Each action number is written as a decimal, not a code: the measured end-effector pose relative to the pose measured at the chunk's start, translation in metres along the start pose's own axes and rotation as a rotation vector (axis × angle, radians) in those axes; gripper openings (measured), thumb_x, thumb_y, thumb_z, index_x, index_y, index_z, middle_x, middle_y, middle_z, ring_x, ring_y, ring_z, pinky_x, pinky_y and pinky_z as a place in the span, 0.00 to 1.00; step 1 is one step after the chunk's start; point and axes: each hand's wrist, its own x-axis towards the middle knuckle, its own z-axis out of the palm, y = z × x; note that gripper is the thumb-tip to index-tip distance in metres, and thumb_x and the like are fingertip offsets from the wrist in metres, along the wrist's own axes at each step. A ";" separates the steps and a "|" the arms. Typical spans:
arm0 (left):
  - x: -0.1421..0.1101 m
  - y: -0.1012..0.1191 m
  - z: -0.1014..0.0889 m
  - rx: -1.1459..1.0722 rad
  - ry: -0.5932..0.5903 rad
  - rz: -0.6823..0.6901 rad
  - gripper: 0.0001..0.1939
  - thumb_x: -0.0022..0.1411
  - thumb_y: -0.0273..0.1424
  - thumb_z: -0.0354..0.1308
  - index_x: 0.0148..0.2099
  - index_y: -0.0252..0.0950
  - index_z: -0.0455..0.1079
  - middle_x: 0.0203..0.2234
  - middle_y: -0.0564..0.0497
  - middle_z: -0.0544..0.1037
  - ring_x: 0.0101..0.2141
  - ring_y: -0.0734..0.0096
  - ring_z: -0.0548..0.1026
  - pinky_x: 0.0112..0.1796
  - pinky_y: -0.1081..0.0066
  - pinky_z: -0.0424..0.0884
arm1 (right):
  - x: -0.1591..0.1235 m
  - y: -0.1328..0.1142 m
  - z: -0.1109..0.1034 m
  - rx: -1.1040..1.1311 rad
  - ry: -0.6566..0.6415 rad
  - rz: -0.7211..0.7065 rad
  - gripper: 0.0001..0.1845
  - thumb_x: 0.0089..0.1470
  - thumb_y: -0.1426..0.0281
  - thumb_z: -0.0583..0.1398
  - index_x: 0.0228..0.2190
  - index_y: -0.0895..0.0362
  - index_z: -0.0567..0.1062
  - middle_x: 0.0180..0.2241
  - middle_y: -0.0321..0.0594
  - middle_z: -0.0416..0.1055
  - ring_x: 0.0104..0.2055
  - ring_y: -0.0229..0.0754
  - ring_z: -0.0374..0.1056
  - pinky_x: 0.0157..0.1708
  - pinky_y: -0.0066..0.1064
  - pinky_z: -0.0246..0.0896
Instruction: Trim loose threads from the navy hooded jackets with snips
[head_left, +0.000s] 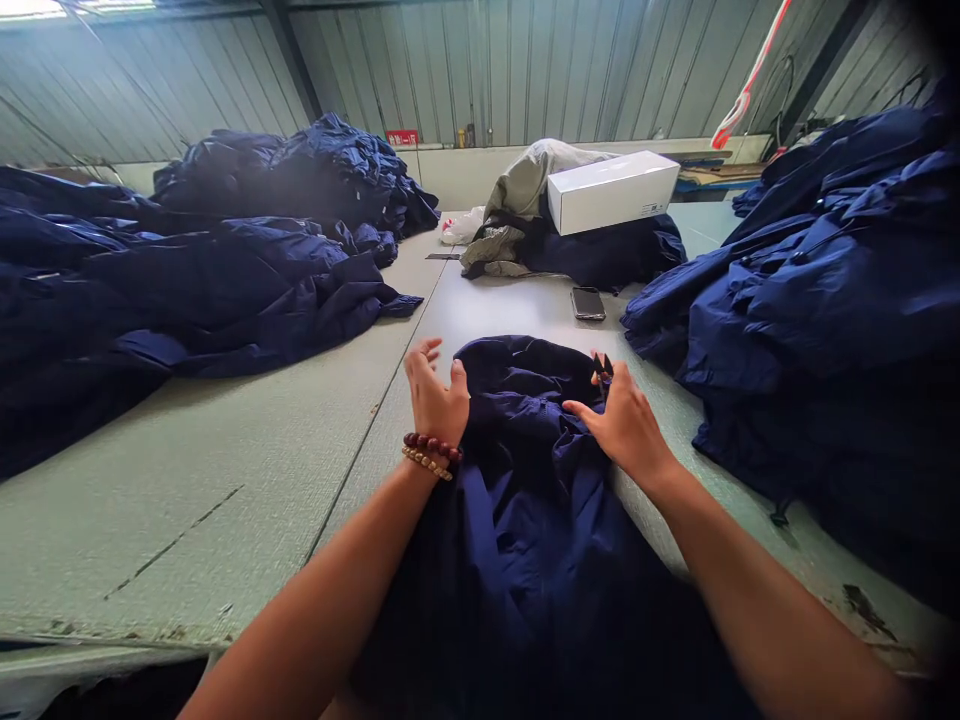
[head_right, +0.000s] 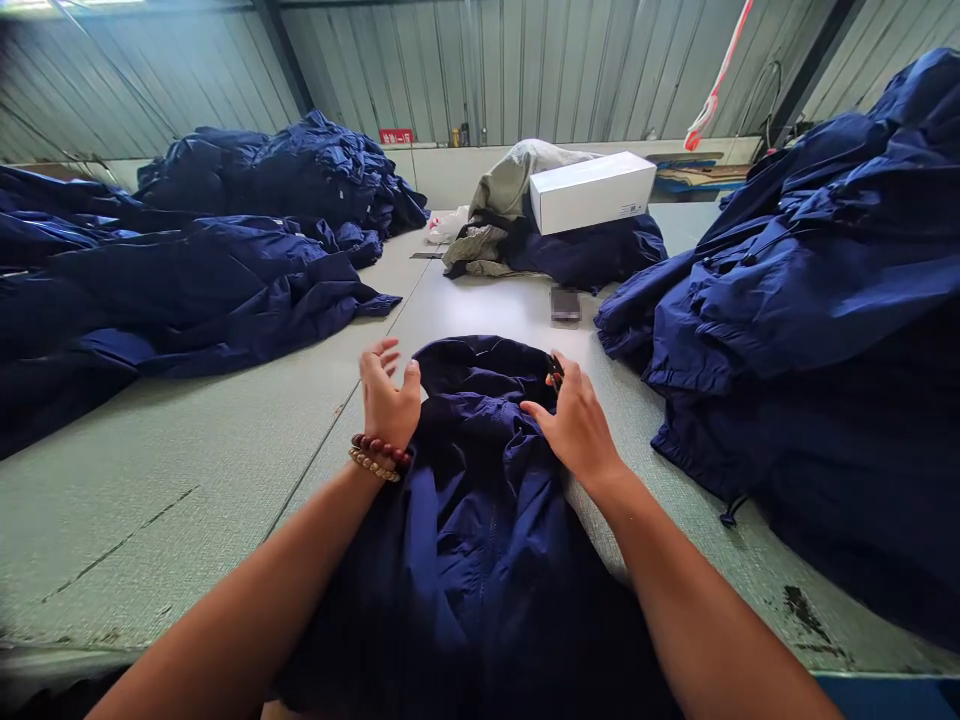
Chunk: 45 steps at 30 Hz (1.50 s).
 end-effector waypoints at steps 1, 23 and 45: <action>-0.002 0.002 -0.001 0.011 0.007 0.126 0.22 0.70 0.27 0.59 0.64 0.39 0.69 0.65 0.38 0.73 0.62 0.55 0.75 0.62 0.51 0.73 | 0.000 -0.006 -0.003 0.032 -0.036 -0.041 0.35 0.60 0.59 0.69 0.63 0.56 0.68 0.54 0.53 0.78 0.55 0.57 0.77 0.55 0.46 0.71; -0.026 0.022 0.000 0.169 -0.893 0.256 0.23 0.79 0.50 0.51 0.51 0.40 0.80 0.49 0.47 0.85 0.52 0.55 0.80 0.56 0.53 0.72 | -0.002 -0.013 -0.014 0.201 -0.492 0.064 0.12 0.67 0.56 0.64 0.45 0.51 0.75 0.49 0.44 0.83 0.50 0.51 0.80 0.51 0.43 0.71; -0.036 0.040 -0.002 -0.199 -0.811 0.224 0.14 0.76 0.41 0.58 0.41 0.37 0.74 0.34 0.52 0.80 0.33 0.69 0.75 0.38 0.67 0.70 | -0.006 -0.034 -0.019 0.239 -0.234 -0.086 0.18 0.64 0.54 0.67 0.33 0.51 0.69 0.30 0.35 0.76 0.30 0.42 0.69 0.34 0.34 0.63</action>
